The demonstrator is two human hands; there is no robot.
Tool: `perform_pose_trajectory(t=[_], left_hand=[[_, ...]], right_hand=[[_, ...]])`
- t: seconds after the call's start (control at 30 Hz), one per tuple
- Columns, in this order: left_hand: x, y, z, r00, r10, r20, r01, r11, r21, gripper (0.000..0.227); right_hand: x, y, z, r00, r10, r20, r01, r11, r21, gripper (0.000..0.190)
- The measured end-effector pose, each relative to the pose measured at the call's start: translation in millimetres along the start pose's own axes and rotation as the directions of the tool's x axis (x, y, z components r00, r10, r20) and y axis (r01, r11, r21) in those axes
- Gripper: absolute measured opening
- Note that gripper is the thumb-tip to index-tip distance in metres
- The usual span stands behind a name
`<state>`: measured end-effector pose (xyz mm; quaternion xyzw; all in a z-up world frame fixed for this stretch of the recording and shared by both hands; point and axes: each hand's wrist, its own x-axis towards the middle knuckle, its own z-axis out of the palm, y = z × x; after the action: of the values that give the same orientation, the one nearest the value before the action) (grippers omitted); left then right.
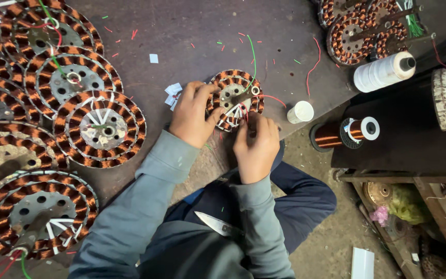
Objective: The person assembles an electric motor stator by hand, inserting white insulating spacers and connecting red and green wires into the copper-wound slots. They use scissors to trim wire ends and a screwdriver to adjust components within the stator.
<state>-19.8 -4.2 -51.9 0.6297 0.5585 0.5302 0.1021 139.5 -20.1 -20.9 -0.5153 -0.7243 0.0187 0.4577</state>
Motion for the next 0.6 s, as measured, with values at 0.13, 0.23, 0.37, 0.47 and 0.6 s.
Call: perform_pose_trajectory(t=[0.13, 0.23, 0.37, 0.47, 0.6], left_hand=[[0.3, 0.6, 0.5, 1.000, -0.018, 0.005, 0.018, 1.000, -0.021, 0.051], [1.0, 0.5, 0.2, 1.000, -0.020, 0.008, 0.020, 1.000, -0.004, 0.051], [0.1, -0.9, 0.6, 1.000, 0.009, -0.004, -0.009, 1.000, 0.008, 0.052], [-1.6, -2.6, 3.3, 1.000, -0.013, 0.014, 0.013, 1.000, -0.019, 0.051], [-1.7, -3.6, 7.7, 0.999, -0.048, 0.010, 0.048, 0.997, -0.057, 0.050]], right_hand=[[4.4, 3.7, 4.1, 0.998, 0.048, 0.030, -0.048, 0.999, 0.000, 0.021], [7.4, 4.2, 3.4, 1.000, 0.001, 0.020, 0.001, 0.998, -0.066, 0.018], [11.9, 3.9, 0.0, 0.997, -0.020, 0.078, 0.030, 0.991, -0.131, 0.017], [14.5, 5.8, -1.6, 0.992, -0.019, 0.122, 0.036, 0.990, -0.139, 0.017], [11.2, 5.7, -6.5, 0.989, -0.032, 0.141, 0.047, 0.994, -0.102, 0.024]])
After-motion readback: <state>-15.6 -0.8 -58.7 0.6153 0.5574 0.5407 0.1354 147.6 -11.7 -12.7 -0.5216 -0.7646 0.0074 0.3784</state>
